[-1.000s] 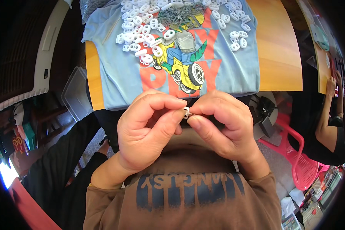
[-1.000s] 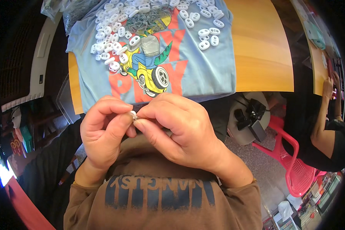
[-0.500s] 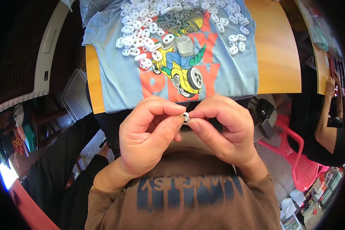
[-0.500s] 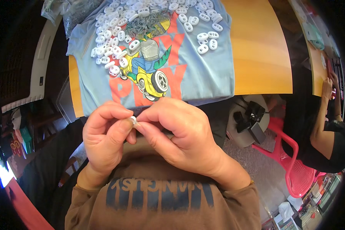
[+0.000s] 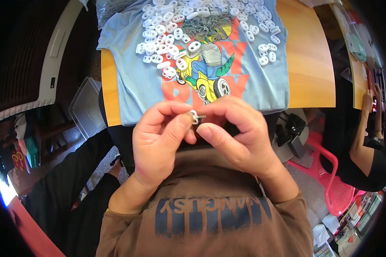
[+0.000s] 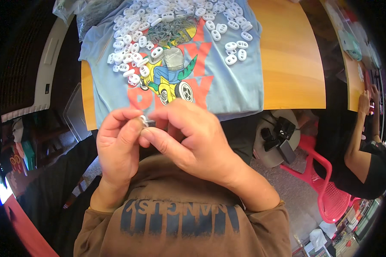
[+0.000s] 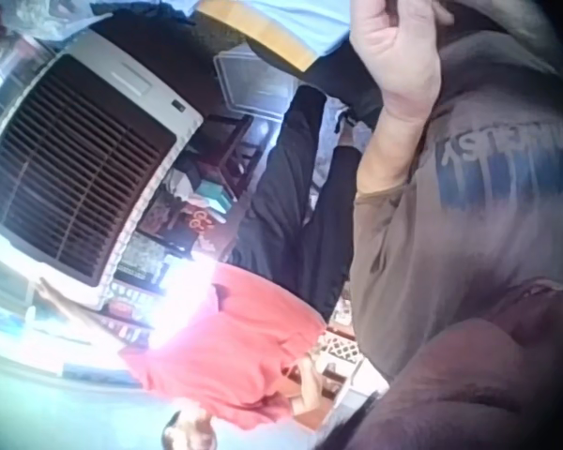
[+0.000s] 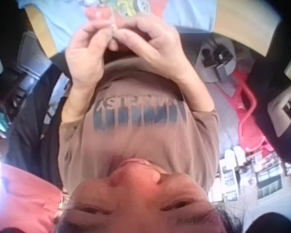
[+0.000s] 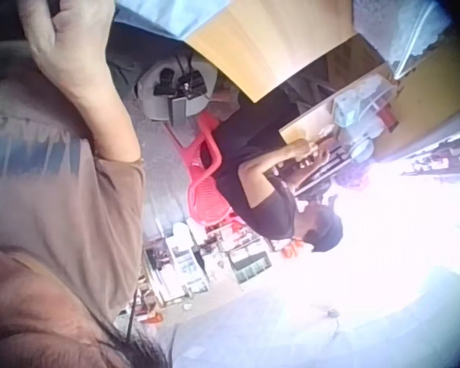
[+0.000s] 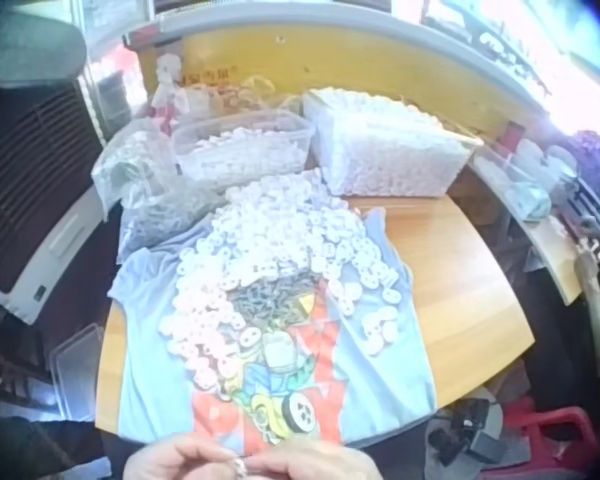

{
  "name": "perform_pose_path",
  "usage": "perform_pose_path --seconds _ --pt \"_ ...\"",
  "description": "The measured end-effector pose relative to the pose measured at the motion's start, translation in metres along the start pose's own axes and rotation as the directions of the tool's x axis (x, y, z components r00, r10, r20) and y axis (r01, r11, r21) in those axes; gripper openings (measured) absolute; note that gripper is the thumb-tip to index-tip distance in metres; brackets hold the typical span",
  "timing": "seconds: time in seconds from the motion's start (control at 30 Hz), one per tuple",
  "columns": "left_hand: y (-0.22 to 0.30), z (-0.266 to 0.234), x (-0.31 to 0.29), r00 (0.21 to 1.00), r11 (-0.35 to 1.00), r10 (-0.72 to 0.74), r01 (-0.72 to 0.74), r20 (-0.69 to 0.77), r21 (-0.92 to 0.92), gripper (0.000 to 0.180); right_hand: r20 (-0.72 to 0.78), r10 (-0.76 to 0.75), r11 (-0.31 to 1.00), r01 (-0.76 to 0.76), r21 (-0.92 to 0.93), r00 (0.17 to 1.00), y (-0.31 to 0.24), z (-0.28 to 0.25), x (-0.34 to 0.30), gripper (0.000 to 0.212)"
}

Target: The person assembles small white plastic components by hand, picking up pieces from a pile on a blue cloth, joining them together, and placing the finished assemblies back onto the cloth.

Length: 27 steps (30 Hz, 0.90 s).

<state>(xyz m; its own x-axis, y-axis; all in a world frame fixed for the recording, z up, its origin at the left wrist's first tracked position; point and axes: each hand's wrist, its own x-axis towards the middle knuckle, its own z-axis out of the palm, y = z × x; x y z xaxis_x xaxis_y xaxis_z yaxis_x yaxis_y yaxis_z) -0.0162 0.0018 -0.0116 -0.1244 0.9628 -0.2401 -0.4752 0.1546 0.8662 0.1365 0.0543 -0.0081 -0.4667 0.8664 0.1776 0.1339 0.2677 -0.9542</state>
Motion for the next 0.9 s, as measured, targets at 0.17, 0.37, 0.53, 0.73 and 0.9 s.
perform_pose_path --seconds 0.17,0.37,0.53,0.73,0.9 --pt "0.008 -0.003 0.002 0.993 0.996 0.042 -0.050 -0.106 -0.079 0.014 -0.011 -0.464 0.684 0.351 -0.640 0.886 0.024 -0.010 0.057 0.020" --pt "0.008 -0.013 -0.006 0.994 0.991 0.038 -0.051 -0.099 -0.125 0.013 0.209 -0.399 0.401 0.375 -0.836 0.893 0.038 -0.005 0.089 0.010" --pt "0.010 -0.021 -0.006 0.998 0.972 0.042 -0.051 -0.044 -0.231 0.013 0.261 -0.361 0.393 0.400 -0.828 0.895 0.037 -0.008 0.096 0.007" --pt "0.015 -0.022 -0.004 0.998 0.971 0.067 -0.068 -0.012 -0.229 0.013 0.270 -0.305 0.365 0.373 -0.853 0.913 0.035 -0.007 0.099 0.011" --pt "0.014 -0.021 -0.005 0.998 0.970 0.062 -0.060 0.000 -0.237 0.013 0.232 -0.325 0.447 0.365 -0.817 0.917 0.035 -0.007 0.102 0.011"
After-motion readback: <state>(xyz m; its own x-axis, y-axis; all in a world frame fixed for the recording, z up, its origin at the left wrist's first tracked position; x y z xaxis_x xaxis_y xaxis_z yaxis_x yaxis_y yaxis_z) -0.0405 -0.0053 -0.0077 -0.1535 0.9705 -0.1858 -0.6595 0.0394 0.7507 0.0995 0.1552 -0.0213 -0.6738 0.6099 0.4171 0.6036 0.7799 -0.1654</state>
